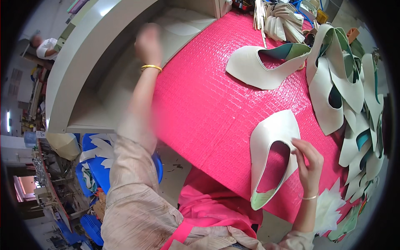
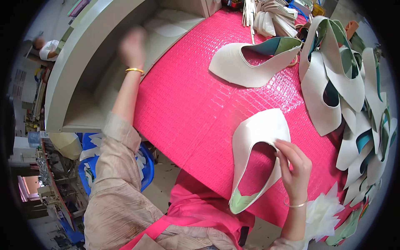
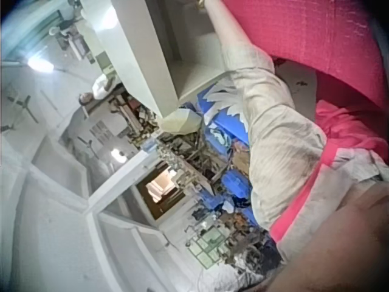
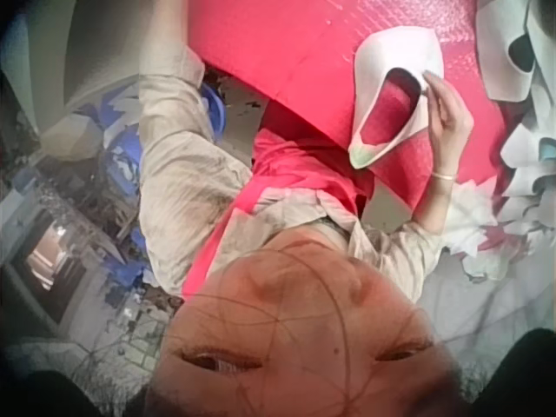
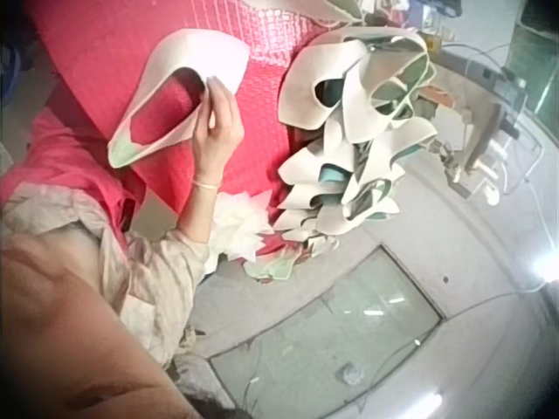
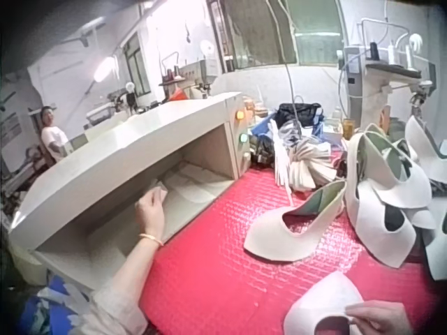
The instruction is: The person assembles shoe components by hand on a pink work surface. They insert a light green insole into a white shoe upper, press the edges to secure it, and then place a white paper insert inside the shoe. This process is repeated for multiple shoes.
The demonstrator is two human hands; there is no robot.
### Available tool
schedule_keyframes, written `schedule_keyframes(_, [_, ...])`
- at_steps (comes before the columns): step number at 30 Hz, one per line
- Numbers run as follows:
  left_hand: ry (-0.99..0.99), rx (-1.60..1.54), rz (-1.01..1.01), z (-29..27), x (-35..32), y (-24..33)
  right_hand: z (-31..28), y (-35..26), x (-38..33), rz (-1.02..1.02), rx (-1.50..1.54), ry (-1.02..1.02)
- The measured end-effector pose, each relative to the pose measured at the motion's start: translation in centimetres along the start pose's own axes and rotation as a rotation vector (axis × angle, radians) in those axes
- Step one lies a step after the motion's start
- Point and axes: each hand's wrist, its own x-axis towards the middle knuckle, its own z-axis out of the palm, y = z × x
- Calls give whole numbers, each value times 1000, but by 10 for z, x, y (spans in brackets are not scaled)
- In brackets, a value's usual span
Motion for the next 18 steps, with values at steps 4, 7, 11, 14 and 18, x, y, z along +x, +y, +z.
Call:
schedule_keyframes(4, [-460,25,10,-62,16,64,27,-46,49,-45,476,-226])
schedule_keyframes(7, [-989,-302,-105,-123,39,120,55,-87,89,-219,747,-191])
schedule_keyframes(11, [-1126,-269,19,-174,48,178,89,-117,111,-426,683,-144])
schedule_keyframes(14, [-1116,-345,-24,-181,35,216,61,-133,76,-200,962,-589])
schedule_keyframes(18, [-1409,-876,-144,-185,13,248,27,-122,-2,-88,1216,-211])
